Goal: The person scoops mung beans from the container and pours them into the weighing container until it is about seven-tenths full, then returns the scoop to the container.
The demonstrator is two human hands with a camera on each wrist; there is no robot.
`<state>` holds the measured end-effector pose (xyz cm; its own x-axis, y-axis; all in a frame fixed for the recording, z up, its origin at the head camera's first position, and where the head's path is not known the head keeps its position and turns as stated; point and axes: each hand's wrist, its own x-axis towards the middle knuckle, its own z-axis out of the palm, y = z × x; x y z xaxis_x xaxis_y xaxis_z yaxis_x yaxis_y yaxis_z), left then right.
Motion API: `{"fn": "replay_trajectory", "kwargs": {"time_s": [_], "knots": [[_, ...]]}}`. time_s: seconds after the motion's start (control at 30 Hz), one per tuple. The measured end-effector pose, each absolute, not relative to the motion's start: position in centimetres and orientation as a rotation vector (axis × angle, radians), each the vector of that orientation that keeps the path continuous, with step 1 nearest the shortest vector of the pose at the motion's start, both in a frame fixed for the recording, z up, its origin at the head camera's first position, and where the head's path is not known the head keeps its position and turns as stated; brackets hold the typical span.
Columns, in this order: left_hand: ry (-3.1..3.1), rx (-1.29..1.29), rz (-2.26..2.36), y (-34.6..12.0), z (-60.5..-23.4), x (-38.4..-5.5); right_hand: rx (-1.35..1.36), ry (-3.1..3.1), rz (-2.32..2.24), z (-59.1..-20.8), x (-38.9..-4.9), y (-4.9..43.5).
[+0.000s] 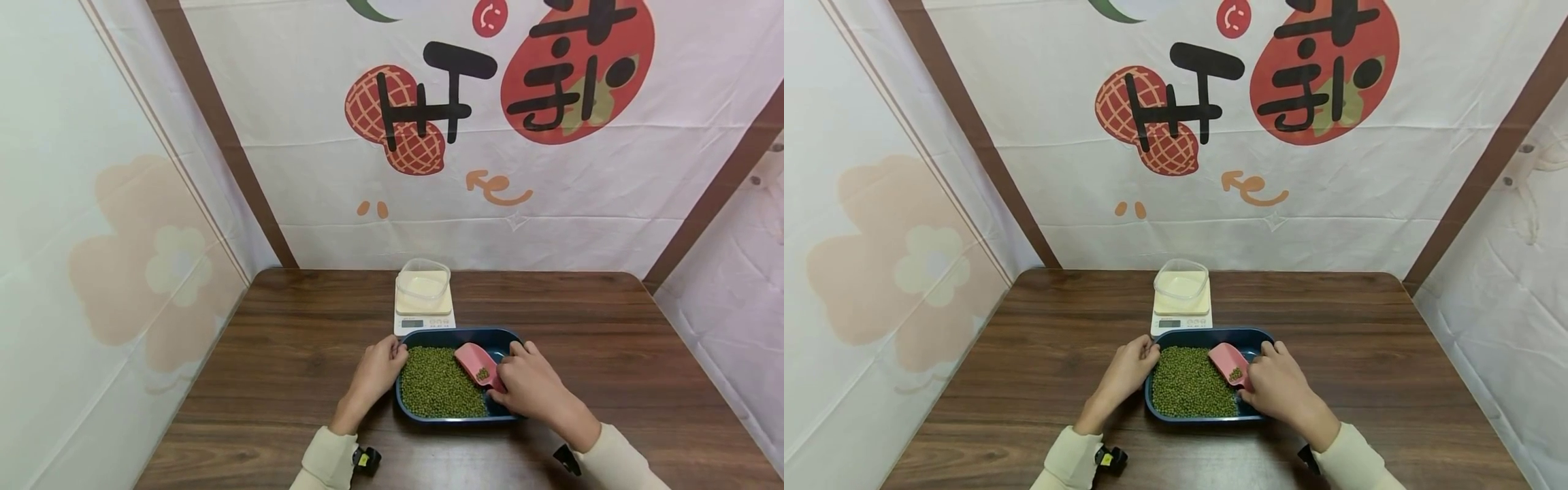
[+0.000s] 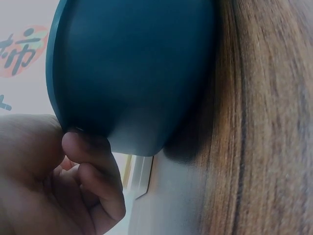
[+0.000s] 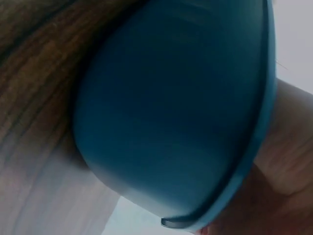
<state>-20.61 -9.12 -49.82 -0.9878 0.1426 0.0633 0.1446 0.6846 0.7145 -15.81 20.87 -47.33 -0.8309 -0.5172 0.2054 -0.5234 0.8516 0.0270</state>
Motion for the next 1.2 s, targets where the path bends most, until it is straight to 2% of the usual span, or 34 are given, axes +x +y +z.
{"fn": "replay_trajectory", "kwargs": {"time_s": [0.63, 1.2], "knots": [[-2.912, -0.246, -1.288, -9.4, -50.1, -20.2, 0.717, -2.812, 0.005, -46.7, -16.2, 20.7], [-2.919, -0.244, -1.306, -9.6, -49.7, -20.0, 0.750, -2.776, 0.226, -45.4, -17.1, 21.2]]}}
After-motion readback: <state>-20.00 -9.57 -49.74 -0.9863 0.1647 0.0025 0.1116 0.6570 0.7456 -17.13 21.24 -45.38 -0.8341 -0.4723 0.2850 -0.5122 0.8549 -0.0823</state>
